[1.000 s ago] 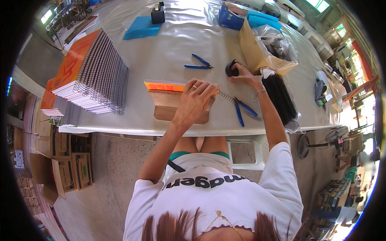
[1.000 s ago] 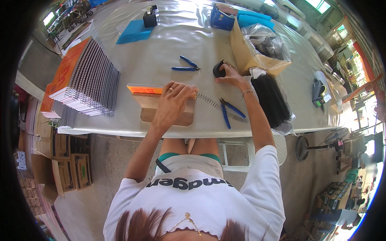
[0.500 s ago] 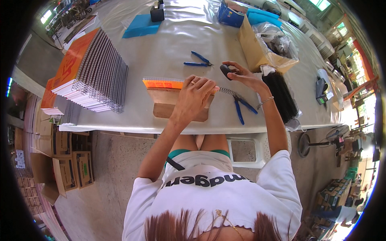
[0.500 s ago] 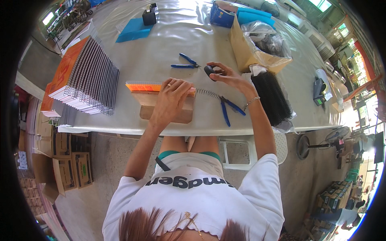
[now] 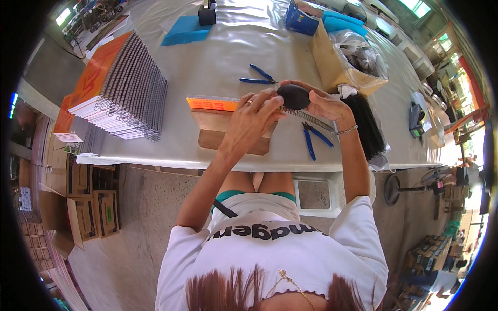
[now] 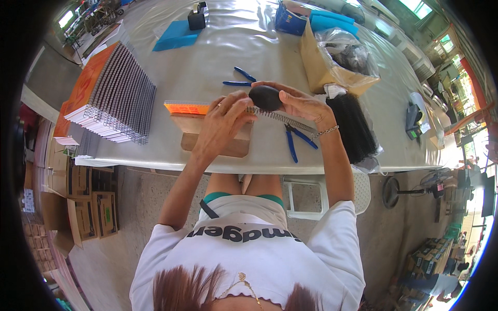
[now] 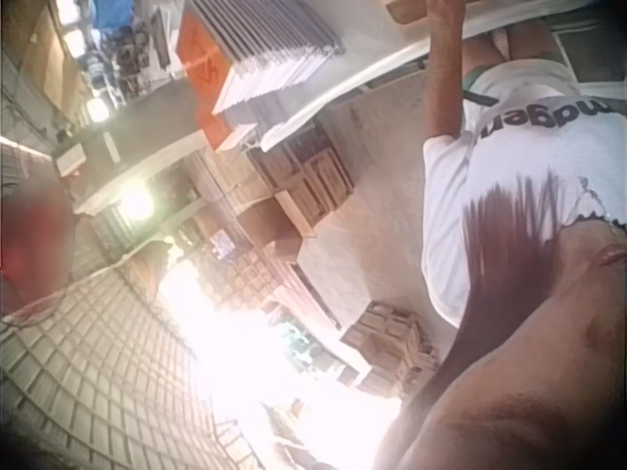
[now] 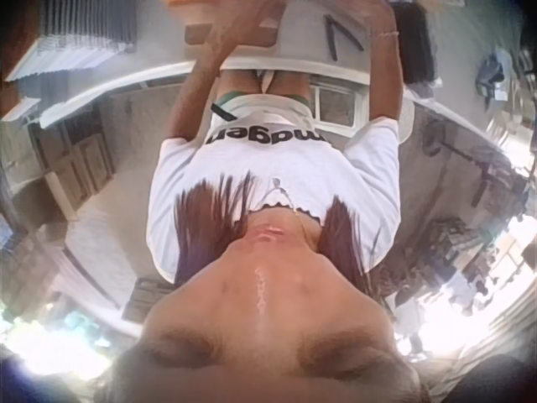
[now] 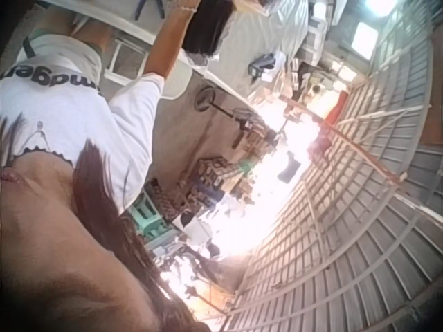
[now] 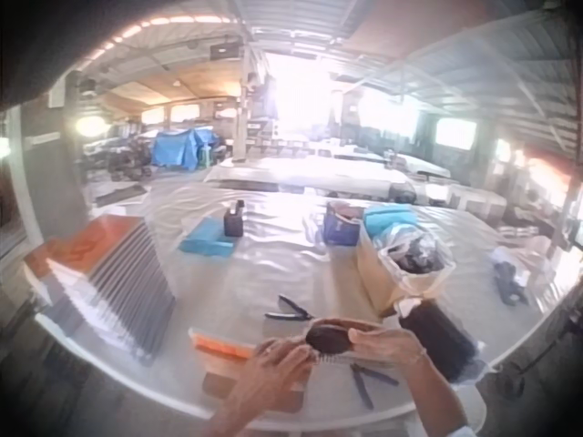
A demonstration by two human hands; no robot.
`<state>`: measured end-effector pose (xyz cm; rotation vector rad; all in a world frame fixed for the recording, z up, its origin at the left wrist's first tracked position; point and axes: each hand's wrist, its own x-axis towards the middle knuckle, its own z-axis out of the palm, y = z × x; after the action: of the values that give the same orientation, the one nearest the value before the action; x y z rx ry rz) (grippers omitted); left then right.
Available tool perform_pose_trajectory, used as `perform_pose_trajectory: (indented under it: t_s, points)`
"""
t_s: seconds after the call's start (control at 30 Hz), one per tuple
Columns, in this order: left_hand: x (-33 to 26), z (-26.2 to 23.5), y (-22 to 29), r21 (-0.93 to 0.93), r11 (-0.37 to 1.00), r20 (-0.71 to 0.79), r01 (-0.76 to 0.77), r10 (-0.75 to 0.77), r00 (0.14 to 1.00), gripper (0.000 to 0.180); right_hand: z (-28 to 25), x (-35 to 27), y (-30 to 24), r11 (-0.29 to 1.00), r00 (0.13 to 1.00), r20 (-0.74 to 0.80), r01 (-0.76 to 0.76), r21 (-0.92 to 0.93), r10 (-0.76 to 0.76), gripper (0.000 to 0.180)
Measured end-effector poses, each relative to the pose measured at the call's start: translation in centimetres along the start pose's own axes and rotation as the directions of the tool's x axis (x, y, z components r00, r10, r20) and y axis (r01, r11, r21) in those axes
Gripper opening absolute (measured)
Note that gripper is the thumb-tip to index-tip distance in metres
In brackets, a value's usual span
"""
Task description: The person binds notebooks by threading a spiral wire through the holes of a stack of papers and covers using a wooden guide and a small handheld tool, then trims the excess wire with pliers.
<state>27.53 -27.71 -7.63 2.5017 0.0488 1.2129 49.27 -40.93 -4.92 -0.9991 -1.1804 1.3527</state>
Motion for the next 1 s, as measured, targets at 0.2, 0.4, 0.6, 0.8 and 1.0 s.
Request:
perform_pose_trajectory:
  t_s: [0.2,0.4,0.6,0.8,1.0]
  points:
    - [-0.4,0.1,-0.4,0.024,1.0,0.024,0.007,-0.007,1.0,0.029,-0.3,0.4,-0.1,0.997,0.999,0.019,-0.026,-0.071,0.027,0.084]
    - [-1.5,-0.2,1.0,0.254,0.959,-0.003,0.126,-0.13,0.992,0.038,-0.4,0.4,-0.9,0.99,0.999,0.035,0.016,-0.138,-0.011,0.084]
    - [-2.4,-0.1,1.4,0.269,0.861,-0.19,0.432,-0.392,0.9,0.049,0.4,0.7,-2.7,0.977,0.986,0.146,0.106,-0.183,-0.08,0.073]
    - [-2.5,0.0,0.2,0.012,0.91,-0.139,0.415,-0.41,0.902,0.044,1.7,2.5,-3.3,0.827,0.977,0.008,-0.175,-0.534,0.212,0.071]
    - [-2.0,-0.8,0.4,0.062,0.931,-0.137,0.36,-0.349,0.927,0.042,2.4,2.6,-2.7,0.934,0.991,0.097,-0.055,-0.354,0.095,0.071]
